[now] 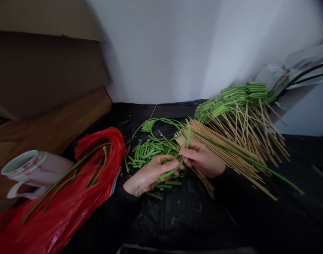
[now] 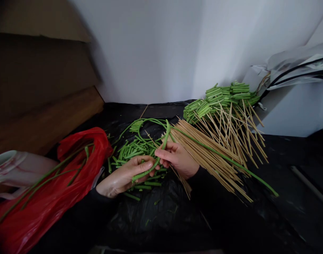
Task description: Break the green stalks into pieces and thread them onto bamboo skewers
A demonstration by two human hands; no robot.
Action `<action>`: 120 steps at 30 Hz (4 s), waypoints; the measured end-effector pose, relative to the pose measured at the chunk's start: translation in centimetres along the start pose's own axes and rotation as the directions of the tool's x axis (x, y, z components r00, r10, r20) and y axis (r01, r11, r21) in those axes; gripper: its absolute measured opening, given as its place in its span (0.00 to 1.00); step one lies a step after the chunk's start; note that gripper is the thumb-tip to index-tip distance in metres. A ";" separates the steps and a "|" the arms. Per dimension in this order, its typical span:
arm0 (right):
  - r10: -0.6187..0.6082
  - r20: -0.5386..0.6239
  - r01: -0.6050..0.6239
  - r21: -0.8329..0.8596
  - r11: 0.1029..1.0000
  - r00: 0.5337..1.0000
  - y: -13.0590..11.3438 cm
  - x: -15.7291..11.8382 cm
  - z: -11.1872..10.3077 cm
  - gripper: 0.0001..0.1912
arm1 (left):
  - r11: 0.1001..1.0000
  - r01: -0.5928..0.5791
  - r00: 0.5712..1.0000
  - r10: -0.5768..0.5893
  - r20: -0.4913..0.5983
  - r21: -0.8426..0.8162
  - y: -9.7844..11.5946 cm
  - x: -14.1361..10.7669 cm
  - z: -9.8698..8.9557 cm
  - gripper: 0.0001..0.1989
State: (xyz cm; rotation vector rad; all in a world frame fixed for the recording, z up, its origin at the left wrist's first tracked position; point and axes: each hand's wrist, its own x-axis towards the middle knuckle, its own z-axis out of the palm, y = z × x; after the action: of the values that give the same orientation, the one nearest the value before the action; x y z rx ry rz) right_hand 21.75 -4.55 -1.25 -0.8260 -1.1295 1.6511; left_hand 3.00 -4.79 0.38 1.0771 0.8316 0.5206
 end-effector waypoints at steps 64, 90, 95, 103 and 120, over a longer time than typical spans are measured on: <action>-0.042 -0.054 0.049 0.127 0.991 0.998 -1.1 -0.2 -0.2 0.09 | 0.990 -0.130 0.991 0.126 -0.054 -0.062 0.0 -0.1 -0.1 0.12; -0.162 -0.007 0.160 -0.094 0.983 0.987 -1.5 -0.1 -0.3 0.08 | 0.980 -0.103 0.994 0.109 -0.025 0.171 0.6 -0.2 -0.3 0.16; -0.194 -0.063 0.168 -0.290 0.942 0.979 -1.9 -0.1 -0.3 0.11 | 0.968 -0.248 0.955 0.251 -0.159 0.037 0.5 -0.1 -0.2 0.14; -0.099 0.012 0.098 -0.311 0.945 0.995 -0.9 -0.4 0.7 0.08 | 0.796 -0.386 0.920 0.298 -0.253 -0.467 1.7 0.1 -1.4 0.09; -0.395 0.397 0.421 -0.906 -0.026 0.828 -0.8 -1.7 2.0 0.11 | 0.977 -0.165 0.982 0.176 -0.072 0.135 0.6 -0.1 -0.8 0.15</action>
State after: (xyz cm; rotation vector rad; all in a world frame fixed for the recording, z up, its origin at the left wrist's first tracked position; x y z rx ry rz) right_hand 20.82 -6.67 0.22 -1.0630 -2.2969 0.0918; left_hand 2.32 -4.19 0.76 1.2594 0.8597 0.6675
